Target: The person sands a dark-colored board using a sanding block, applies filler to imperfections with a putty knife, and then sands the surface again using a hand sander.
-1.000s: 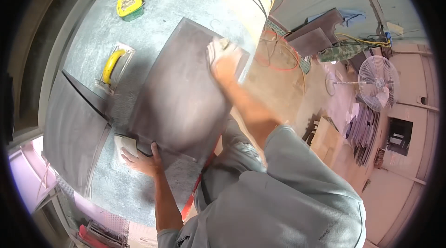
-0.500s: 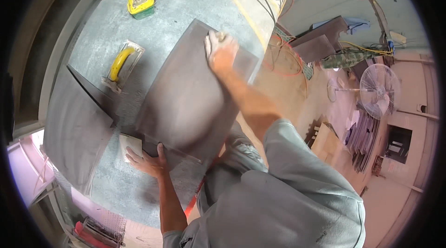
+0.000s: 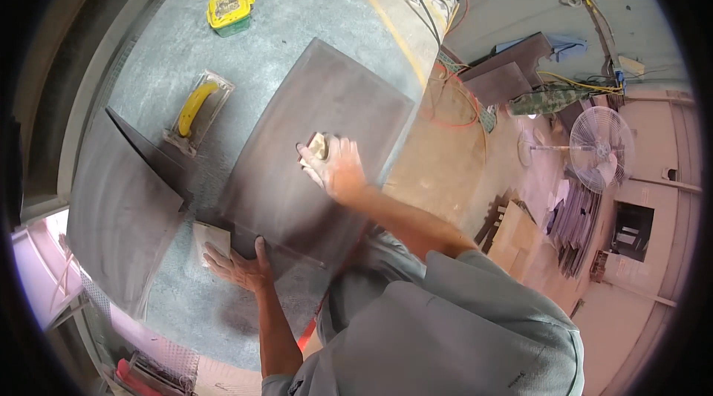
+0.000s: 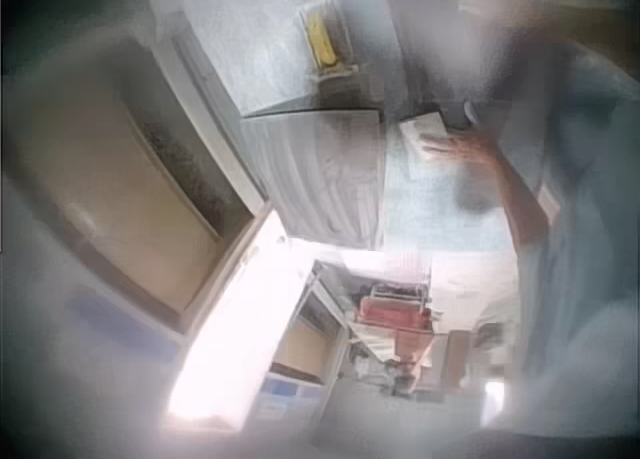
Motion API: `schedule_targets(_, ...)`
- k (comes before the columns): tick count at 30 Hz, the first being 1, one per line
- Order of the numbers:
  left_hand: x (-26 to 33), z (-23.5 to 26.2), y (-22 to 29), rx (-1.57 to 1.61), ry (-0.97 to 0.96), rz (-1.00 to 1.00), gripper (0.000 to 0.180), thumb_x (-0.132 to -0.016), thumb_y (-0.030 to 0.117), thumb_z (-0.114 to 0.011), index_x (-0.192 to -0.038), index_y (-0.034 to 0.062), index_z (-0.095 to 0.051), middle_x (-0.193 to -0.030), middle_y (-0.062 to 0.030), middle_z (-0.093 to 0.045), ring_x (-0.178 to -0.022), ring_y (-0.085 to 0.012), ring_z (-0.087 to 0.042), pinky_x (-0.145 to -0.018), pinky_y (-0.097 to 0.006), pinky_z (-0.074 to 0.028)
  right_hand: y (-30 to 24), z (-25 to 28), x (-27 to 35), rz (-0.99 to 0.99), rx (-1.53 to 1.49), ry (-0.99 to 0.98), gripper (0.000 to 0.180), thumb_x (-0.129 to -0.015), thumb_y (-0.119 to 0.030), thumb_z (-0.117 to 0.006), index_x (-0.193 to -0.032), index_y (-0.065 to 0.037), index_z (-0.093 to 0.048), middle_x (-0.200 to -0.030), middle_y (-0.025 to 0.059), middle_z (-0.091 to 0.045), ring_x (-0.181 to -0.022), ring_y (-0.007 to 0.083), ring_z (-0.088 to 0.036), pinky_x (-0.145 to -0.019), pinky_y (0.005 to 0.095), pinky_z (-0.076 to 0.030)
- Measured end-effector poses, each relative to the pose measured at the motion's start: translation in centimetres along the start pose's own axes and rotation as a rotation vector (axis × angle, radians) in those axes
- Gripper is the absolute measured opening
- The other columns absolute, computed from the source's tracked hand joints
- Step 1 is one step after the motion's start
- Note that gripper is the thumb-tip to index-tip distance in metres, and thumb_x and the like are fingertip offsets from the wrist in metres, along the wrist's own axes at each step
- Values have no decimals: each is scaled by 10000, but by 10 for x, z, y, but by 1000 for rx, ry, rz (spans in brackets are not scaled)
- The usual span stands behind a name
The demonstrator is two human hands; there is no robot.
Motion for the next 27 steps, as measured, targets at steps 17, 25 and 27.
schedule_targets(17,-2,-3,3,-22,-6,-4,1101,-869,836,-688,-1376,-142,-670,-1791,-174,-289,-1615,-520,-265,-1263,-712,-266,13,60,-45,326,419,537,450,-1019,-401,-700,-1408,-176,-700,-1146,208,-654,-963,377,-564,-789,507,-443)
schedule_targets(25,-3,2,3,-42,4,10,1082,-891,808,-692,-1461,-109,-627,-1792,-185,-306,-1623,-510,-272,-1258,-724,-273,-23,50,12,412,317,491,487,-1005,-424,-722,-1441,-211,-683,-1143,259,-608,-1003,405,-547,-842,523,-457)
schedule_targets(27,-3,-1,2,-3,26,-12,1107,-879,865,-648,-1443,-87,-650,-1786,-197,-307,-1613,-527,-280,-1242,-744,-279,4,71,-29,314,376,532,467,-1025,-409,-704,-1446,-208,-683,-1153,260,-611,-1019,416,-555,-846,525,-461)
Point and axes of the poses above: each hand's wrist, its own x-axis away from the middle knuckle, its own z-axis out of the back of the hand, y = z × x, the point moved 10 cm from there along -x, towards the middle knuckle
